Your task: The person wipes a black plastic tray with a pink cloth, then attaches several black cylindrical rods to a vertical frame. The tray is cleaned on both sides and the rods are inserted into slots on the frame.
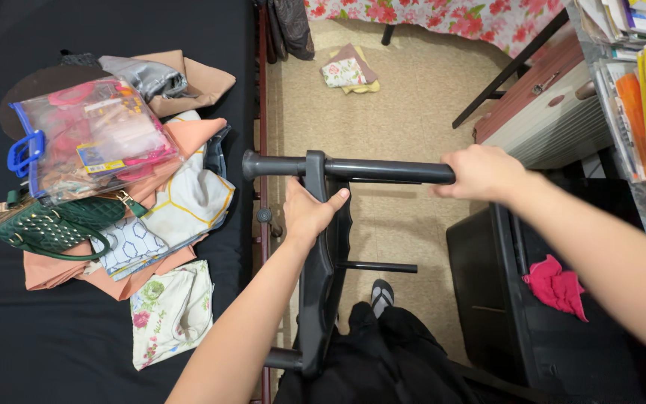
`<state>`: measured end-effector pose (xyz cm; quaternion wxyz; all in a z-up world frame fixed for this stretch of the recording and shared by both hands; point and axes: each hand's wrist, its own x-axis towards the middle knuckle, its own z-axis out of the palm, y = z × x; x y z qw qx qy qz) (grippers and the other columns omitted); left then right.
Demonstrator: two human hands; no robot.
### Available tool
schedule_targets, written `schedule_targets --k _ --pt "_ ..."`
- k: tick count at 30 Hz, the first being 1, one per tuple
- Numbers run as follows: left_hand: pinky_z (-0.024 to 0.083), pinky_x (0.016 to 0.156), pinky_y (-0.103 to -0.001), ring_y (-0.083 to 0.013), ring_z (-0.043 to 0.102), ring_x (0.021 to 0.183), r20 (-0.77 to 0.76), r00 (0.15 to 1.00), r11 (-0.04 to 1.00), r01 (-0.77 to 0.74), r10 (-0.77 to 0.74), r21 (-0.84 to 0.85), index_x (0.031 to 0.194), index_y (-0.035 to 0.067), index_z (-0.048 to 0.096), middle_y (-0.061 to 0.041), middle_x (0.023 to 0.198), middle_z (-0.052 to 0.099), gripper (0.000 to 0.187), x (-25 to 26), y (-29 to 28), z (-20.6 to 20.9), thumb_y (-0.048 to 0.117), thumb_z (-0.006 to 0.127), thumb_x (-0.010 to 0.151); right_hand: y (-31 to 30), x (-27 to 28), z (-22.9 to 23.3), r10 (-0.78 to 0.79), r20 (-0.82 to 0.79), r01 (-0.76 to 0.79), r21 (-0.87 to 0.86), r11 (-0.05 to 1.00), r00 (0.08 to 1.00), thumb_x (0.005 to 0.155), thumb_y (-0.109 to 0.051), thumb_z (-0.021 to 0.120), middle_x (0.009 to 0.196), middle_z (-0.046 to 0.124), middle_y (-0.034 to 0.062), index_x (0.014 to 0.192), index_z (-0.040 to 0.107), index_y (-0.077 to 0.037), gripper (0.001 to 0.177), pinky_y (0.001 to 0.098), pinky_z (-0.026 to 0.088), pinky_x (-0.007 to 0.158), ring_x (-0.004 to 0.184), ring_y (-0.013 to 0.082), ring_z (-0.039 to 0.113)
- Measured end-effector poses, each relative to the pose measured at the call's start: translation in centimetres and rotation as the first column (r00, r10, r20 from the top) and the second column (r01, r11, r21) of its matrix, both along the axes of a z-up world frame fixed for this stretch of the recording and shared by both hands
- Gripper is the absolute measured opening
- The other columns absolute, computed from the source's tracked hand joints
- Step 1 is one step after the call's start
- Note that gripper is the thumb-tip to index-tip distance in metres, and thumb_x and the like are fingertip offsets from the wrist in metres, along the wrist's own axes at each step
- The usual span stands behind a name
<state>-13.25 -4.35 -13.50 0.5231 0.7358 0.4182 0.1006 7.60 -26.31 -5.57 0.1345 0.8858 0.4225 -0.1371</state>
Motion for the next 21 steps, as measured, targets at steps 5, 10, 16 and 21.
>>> schedule_targets --k 5,10,16,21 --pt "0.043 0.11 -0.043 -0.0345 0.052 0.133 0.001 1.0 0.999 0.009 -0.009 -0.051 0.143 0.0 0.039 -0.02 0.138 0.055 0.099 0.6 -0.3 -0.5 0.032 0.094 0.067 0.5 0.9 1.2 -0.134 -0.198 0.124 -0.062 0.99 0.971 0.07 -0.053 0.084 0.077 0.073 0.0175 0.093 0.073 -0.013 0.048 0.0468 0.057 0.07 0.075 0.0348 0.072" --pt "0.047 0.108 -0.04 -0.0336 0.054 0.132 0.034 0.999 0.993 -0.019 0.023 -0.117 0.146 -0.001 0.032 -0.021 0.142 0.05 0.104 0.4 1.3 -1.2 0.024 0.092 0.065 -0.3 -2.7 -0.5 0.193 0.445 -0.383 0.391 0.837 0.875 0.075 -0.053 0.072 0.085 0.071 0.0135 0.098 0.067 -0.007 0.051 0.0445 0.056 0.071 0.08 0.0321 0.071" --pt "0.045 0.106 -0.04 -0.0342 0.057 0.126 0.044 0.998 0.994 -0.03 0.035 -0.105 0.151 -0.001 0.024 -0.024 0.137 0.054 0.111 0.3 1.0 -1.8 0.034 0.093 0.071 1.1 -0.9 -0.1 0.071 0.136 -0.08 0.063 0.995 0.988 0.079 -0.073 0.07 0.073 0.07 0.0119 0.093 0.069 -0.01 0.065 0.046 0.057 0.066 0.073 0.0333 0.073" --pt "0.049 0.105 -0.038 -0.0304 0.063 0.125 0.141 0.99 0.993 0.012 0.004 -0.113 0.146 -0.001 0.035 -0.022 0.133 0.063 0.101 0.6 0.9 -1.9 0.037 0.09 0.071 3.2 1.1 2.3 -0.212 -0.35 0.138 -0.225 0.964 0.912 0.07 -0.075 0.077 0.068 0.07 0.0196 0.085 0.078 0.003 0.08 0.0496 0.057 0.063 0.068 0.0374 0.074"
